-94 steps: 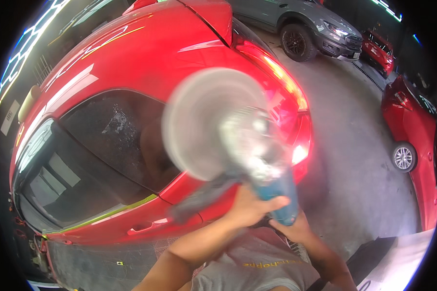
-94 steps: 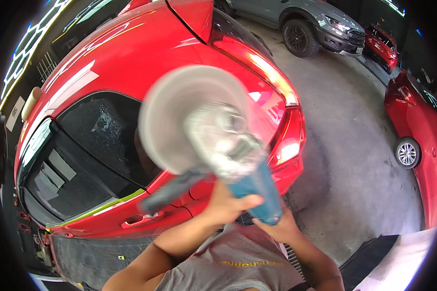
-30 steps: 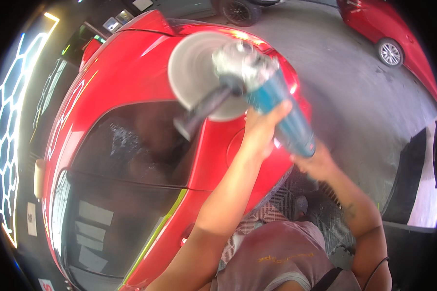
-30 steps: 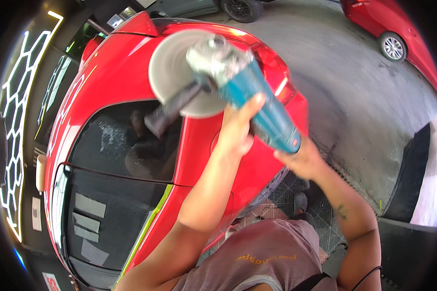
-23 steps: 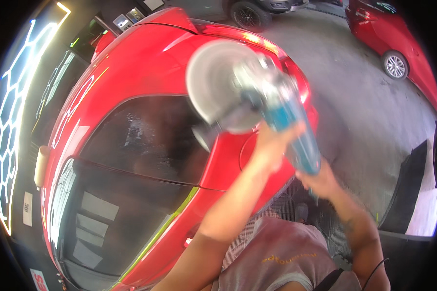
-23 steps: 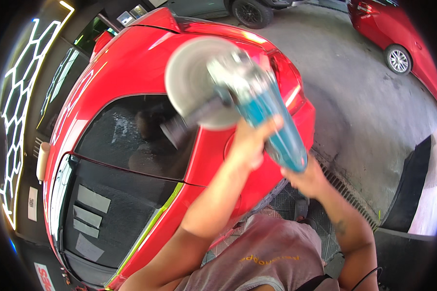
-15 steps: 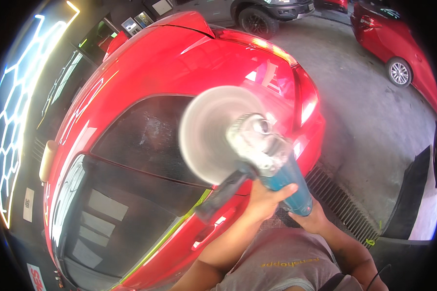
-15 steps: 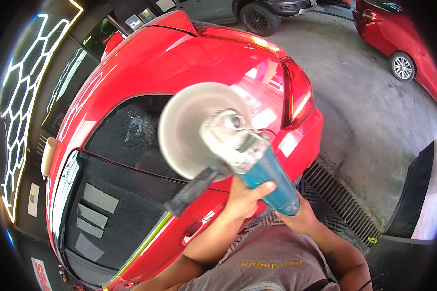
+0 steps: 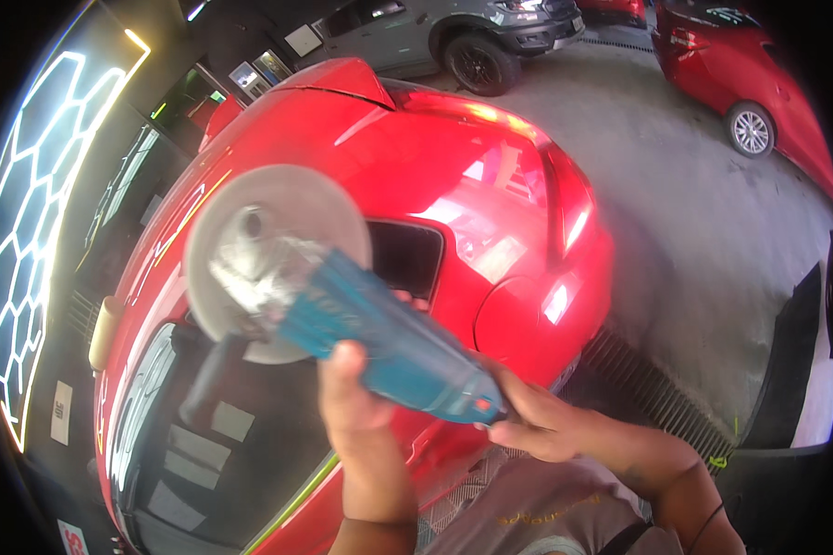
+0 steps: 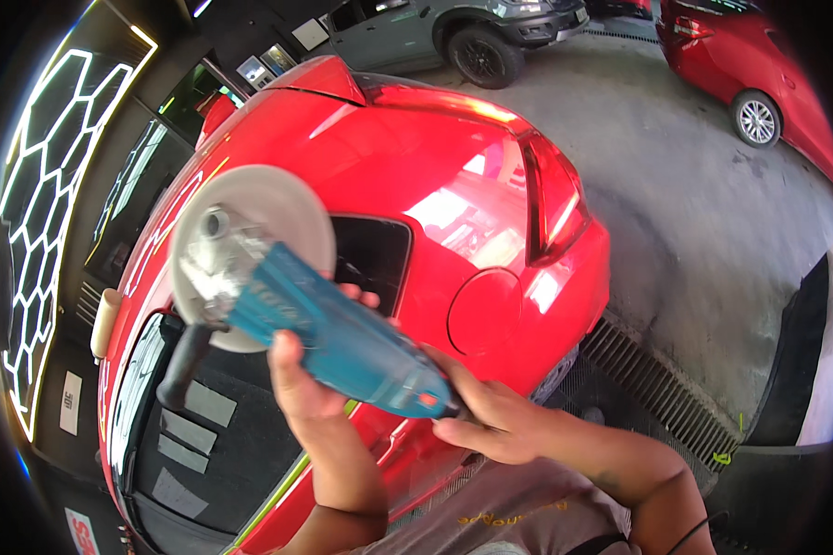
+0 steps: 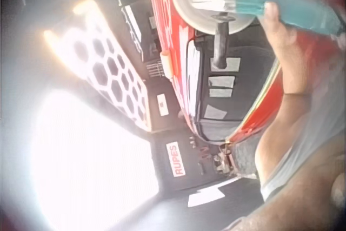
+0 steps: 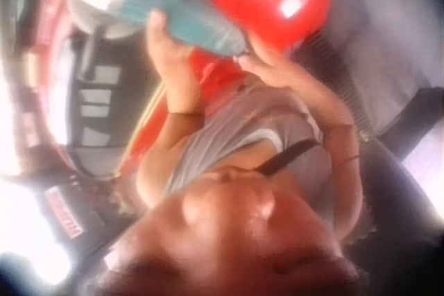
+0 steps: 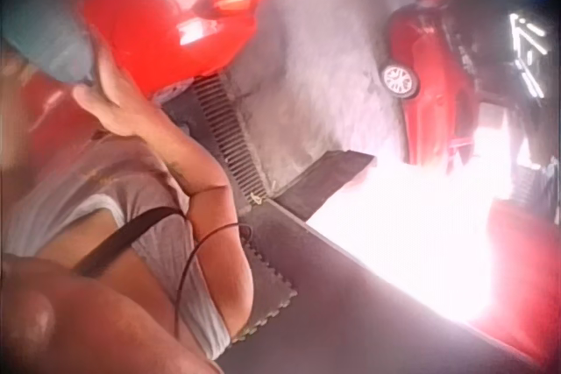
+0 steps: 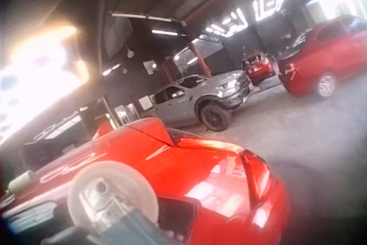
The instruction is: The person uses a dual-action polisher to buff the rear quarter panel and trunk area of a red car. They move the machine in consistent circular and sweeping motions across the painted surface, working around the fuel door and taillight.
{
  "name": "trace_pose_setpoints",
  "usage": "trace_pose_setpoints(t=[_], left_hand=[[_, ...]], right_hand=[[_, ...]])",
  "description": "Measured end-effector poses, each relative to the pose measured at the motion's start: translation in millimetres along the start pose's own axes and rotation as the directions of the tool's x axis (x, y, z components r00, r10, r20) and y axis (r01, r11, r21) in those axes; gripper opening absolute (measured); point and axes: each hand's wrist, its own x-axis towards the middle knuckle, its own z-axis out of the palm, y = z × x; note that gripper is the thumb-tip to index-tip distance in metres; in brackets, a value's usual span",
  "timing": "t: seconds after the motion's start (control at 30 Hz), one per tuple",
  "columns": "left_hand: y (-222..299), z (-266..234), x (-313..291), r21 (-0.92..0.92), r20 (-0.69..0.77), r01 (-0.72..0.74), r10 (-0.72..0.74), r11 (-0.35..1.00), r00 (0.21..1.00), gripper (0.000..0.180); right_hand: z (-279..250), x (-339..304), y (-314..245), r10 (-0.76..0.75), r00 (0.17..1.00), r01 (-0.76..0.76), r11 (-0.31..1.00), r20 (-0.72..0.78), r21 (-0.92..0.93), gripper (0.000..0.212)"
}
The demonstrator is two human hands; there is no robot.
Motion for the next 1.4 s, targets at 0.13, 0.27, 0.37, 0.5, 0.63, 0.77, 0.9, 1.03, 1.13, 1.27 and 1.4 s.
trace_pose_setpoints(t=[0.13,0.27,0.37,0.5,0.63,0.77,0.9,1.03,1.13,1.27,1.4], left_hand=[[-51,50,31,0.040,0.014,0.138,-0.138,0.990,0.990,0.074],[-83,90,90,-0.113,0.052,0.219,-0.214,0.969,0.975,0.052],[-85,101,115,-0.118,0.051,0.259,-0.255,0.959,0.966,0.054],[-65,84,104,-0.077,0.004,0.172,-0.173,0.982,0.985,0.057],[-13,48,61,0.003,-0.104,-0.040,0.040,0.999,0.994,0.081],[60,26,40,-0.147,-0.143,-0.192,0.171,0.970,0.975,0.094],[70,31,53,-0.189,-0.096,-0.212,0.197,0.959,0.976,0.089],[39,61,78,-0.168,-0.079,-0.082,0.070,0.982,0.994,0.075],[23,78,123,-0.223,-0.031,0.052,-0.060,0.973,0.998,0.061],[22,106,156,-0.233,0.022,0.111,-0.109,0.966,0.994,0.058],[31,84,128,-0.227,0.004,0.076,-0.077,0.971,0.997,0.065]], right_hand=[[-21,-53,-10,0.304,0.939,-0.237,0.911,-0.160,0.338,0.083],[-65,-52,-23,0.271,0.911,-0.177,0.938,-0.311,0.297,0.071],[-80,-42,-30,0.285,0.892,-0.190,0.941,-0.350,0.281,0.070],[-77,-28,-33,0.253,0.930,-0.196,0.955,-0.268,0.222,0.064],[-52,11,-76,0.234,0.971,-0.231,0.971,-0.044,0.063,0.069],[-27,57,-105,-0.105,0.981,0.132,0.977,0.163,-0.166,0.091],[-32,59,-110,-0.239,0.952,0.275,0.942,0.192,-0.191,0.101],[-37,26,-108,-0.035,0.999,0.034,0.999,0.009,0.011,0.100],[-59,23,-146,0.261,0.962,-0.246,0.956,-0.078,0.160,0.097],[-64,27,-145,0.155,0.947,-0.093,0.971,-0.280,0.222,0.097],[-45,34,-134,0.158,0.968,-0.116,0.971,-0.196,0.211,0.102]])
